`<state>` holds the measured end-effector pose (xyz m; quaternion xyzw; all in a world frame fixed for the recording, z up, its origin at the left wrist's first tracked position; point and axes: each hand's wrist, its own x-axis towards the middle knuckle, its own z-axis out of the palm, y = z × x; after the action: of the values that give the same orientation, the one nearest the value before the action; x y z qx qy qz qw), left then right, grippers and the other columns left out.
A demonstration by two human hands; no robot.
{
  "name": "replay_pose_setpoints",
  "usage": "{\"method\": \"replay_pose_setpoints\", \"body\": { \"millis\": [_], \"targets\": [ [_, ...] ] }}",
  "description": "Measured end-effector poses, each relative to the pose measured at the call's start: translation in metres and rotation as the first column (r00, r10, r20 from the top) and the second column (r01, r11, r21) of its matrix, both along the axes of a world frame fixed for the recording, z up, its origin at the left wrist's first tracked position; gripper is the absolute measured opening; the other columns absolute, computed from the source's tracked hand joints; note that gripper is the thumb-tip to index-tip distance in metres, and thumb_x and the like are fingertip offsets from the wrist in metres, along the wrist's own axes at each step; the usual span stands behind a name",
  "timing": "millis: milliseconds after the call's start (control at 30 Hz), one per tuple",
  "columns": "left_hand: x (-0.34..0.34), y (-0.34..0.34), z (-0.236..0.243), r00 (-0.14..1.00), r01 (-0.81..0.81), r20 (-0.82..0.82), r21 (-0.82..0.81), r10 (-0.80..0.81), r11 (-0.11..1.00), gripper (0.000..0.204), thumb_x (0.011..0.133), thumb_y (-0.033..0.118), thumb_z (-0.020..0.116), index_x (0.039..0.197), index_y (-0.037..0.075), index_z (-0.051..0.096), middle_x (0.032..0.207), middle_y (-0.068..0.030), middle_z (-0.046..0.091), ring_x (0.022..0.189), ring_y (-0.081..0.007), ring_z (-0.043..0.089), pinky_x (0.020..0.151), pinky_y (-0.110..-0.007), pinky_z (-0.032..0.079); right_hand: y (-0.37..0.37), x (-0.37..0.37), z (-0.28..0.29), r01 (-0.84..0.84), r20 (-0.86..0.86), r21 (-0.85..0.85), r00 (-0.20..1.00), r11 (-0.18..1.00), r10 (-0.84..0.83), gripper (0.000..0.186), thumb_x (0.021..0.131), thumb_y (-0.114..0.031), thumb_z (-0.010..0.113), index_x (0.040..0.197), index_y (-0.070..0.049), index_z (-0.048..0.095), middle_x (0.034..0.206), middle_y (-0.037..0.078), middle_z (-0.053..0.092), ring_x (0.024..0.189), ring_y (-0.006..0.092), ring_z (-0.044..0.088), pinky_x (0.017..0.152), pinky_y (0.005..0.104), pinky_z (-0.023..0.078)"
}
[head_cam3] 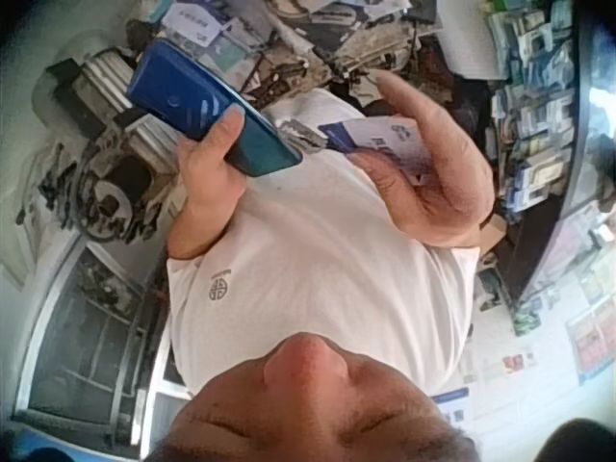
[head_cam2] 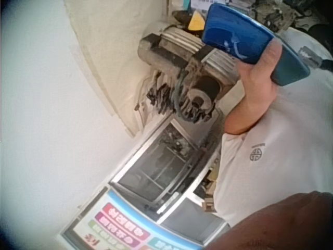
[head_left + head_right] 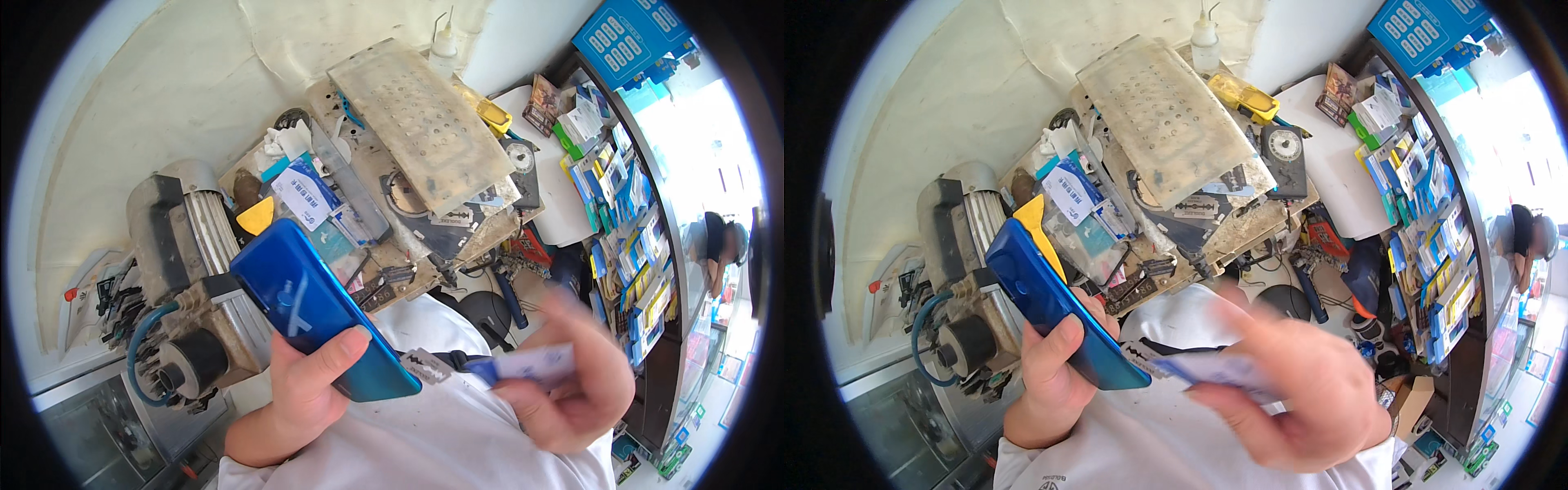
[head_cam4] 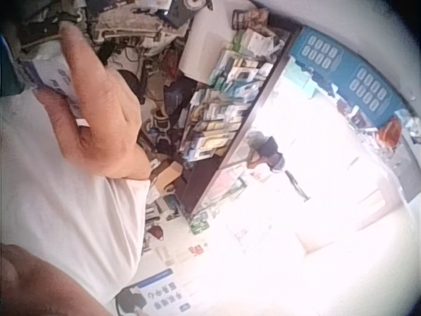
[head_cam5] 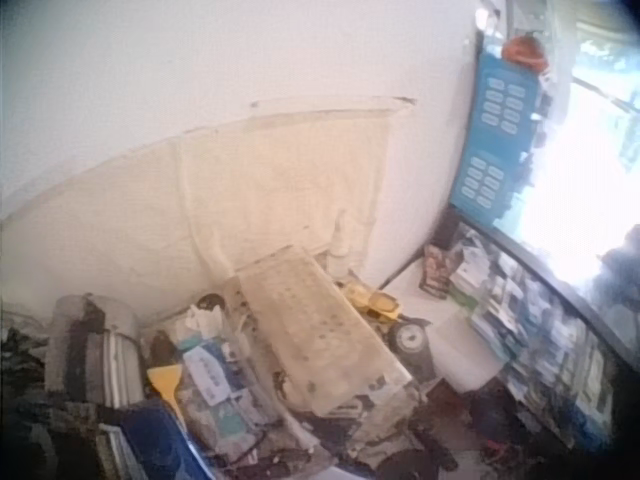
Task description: The person uses a plastic prying tool to separate the back cover of a blue smartphone, then applies liquid adhesive along the frame edges with a small bottle. The person repeatedly wipes the edges with a card-like tool and repositions the back cover while working at a cluttered repair bench.
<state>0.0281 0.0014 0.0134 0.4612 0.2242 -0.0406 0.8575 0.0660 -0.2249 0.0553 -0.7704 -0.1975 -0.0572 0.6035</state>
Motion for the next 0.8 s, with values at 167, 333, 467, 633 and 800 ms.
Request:
{"method": "replay_pose_setpoints", "body": {
  "millis": [167,333,467,633,800],
  "targets": [
    [0.002,0.001,0.001,0.998,-0.008,0.065,0.074,0.003,0.997,0.033,0.089,0.019,0.079,0.110,0.003,0.060,0.096,-0.0082,0.062,0.084,-0.0178,0.056,0.074,-0.034,0.047,0.012,0.002,-0.015,-0.189,0.111,-0.070,0.974,0.980,0.195,0.033,0.073,0.005,0.078,0.105,0.002,0.069,0.085,0.011,0.072,0.065,0.0222,0.069,0.057,0.0328,0.056],
    [-0.001,-0.001,0.002,0.989,-0.016,0.147,0.138,-0.004,0.990,0.033,0.086,0.020,0.080,0.104,0.001,0.059,0.092,-0.0069,0.059,0.082,-0.0171,0.055,0.073,-0.033,0.045,0.024,-0.001,-0.025,-0.067,0.273,-0.269,0.951,0.961,0.143,0.031,0.070,-0.002,0.078,0.100,-0.001,0.070,0.082,0.004,0.072,0.059,0.0161,0.066,0.050,0.0262,0.047],
    [0.000,0.002,0.002,0.991,0.026,0.127,0.130,-0.042,0.991,0.031,0.086,0.020,0.079,0.103,0.003,0.060,0.093,-0.0068,0.058,0.083,-0.0171,0.056,0.072,-0.033,0.045,0.025,0.001,-0.026,-0.043,0.312,-0.291,0.940,0.956,0.138,0.031,0.069,-0.005,0.078,0.099,-0.003,0.071,0.080,0.002,0.071,0.057,0.0134,0.064,0.048,0.0244,0.043],
    [-0.002,0.000,0.001,0.988,-0.001,0.153,0.108,-0.016,0.994,0.029,0.085,0.019,0.079,0.103,0.004,0.061,0.096,-0.0059,0.058,0.084,-0.0168,0.057,0.071,-0.033,0.045,0.025,0.006,-0.024,-0.122,0.238,-0.244,0.954,0.962,0.182,0.030,0.066,0.001,0.080,0.093,-0.003,0.070,0.076,0.006,0.073,0.053,0.0160,0.064,0.047,0.0256,0.045],
    [-0.003,0.006,-0.004,0.982,0.037,0.185,-0.034,-0.030,0.999,0.038,0.083,0.004,0.080,0.115,0.002,0.060,0.103,-0.0112,0.065,0.093,-0.0214,0.063,0.084,-0.038,0.050,0.022,0.009,-0.022,-0.154,0.219,-0.224,0.954,0.962,0.203,0.030,0.066,0.000,0.080,0.095,-0.003,0.070,0.076,0.006,0.073,0.052,0.0153,0.063,0.044,0.0257,0.044]
  ]
}}
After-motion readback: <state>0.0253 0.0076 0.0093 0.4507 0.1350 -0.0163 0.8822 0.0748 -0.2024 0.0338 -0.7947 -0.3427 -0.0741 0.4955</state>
